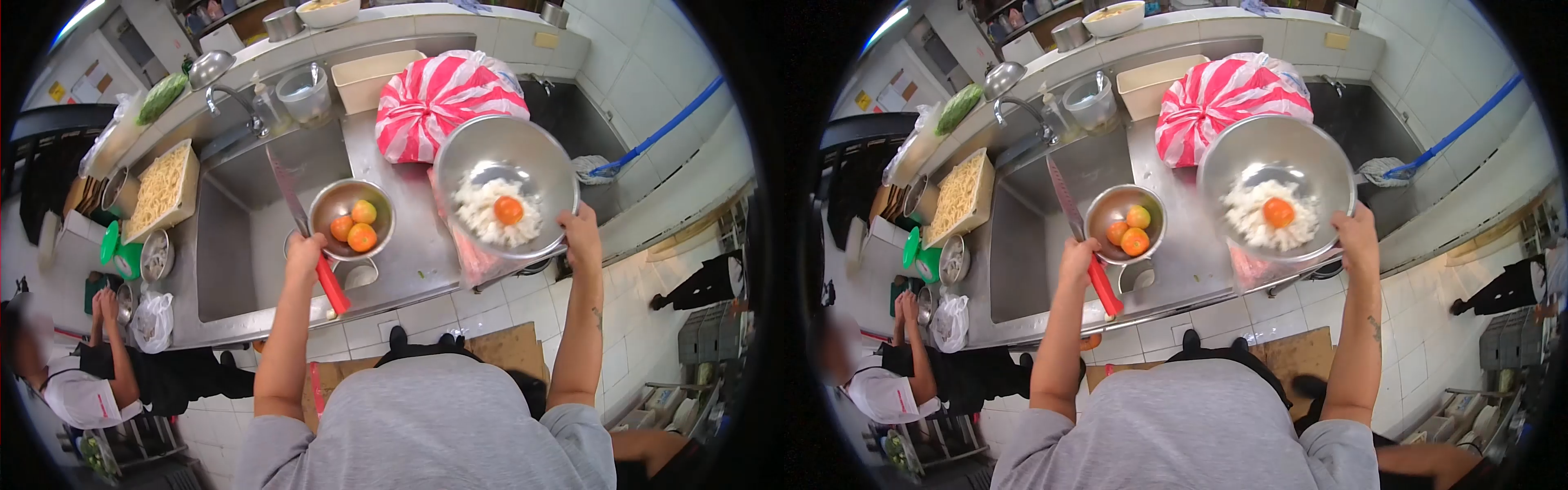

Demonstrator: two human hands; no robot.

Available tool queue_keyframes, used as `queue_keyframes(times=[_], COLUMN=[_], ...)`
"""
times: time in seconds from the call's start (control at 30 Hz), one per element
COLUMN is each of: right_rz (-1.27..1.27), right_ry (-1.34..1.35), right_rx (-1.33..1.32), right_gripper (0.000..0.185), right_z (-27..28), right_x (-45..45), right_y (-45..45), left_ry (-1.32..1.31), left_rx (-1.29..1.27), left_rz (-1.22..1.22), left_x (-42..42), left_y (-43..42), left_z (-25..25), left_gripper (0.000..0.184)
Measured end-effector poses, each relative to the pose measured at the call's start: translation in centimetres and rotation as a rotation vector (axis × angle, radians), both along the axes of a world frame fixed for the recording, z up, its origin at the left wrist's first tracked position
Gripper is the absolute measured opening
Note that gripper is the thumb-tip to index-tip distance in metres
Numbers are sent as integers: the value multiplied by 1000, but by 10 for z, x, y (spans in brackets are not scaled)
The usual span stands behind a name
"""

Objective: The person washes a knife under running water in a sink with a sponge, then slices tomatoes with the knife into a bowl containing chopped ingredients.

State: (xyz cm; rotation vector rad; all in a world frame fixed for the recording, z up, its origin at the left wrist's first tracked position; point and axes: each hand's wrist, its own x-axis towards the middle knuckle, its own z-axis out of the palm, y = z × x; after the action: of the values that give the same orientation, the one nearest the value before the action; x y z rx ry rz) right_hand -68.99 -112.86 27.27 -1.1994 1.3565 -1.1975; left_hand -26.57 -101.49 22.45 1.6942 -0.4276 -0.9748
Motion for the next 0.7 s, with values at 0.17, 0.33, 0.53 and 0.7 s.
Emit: queue_keyframes(times=[0.17, 0.33, 0.53, 0.7], right_rz=[309, 575, 692, 695], right_ry=[-31, 86, 471, 575], right_rx=[124, 6, -81, -105], right_gripper=[45, 40, 34, 32], right_z=[5, -40, -41, -60], right_x=[50, 99, 143, 161], right_y=[32, 28, -8, -36], left_ry=[-150, -206, -339, -284], left_rx=[-89, -169, -145, -29], left_rz=[-96, -155, -595, -916], left_x=[44, 40, -43, -147], left_y=[-63, -137, -210, -258], left_z=[23, 90, 125, 89], left_gripper=[26, 25, 21, 26])
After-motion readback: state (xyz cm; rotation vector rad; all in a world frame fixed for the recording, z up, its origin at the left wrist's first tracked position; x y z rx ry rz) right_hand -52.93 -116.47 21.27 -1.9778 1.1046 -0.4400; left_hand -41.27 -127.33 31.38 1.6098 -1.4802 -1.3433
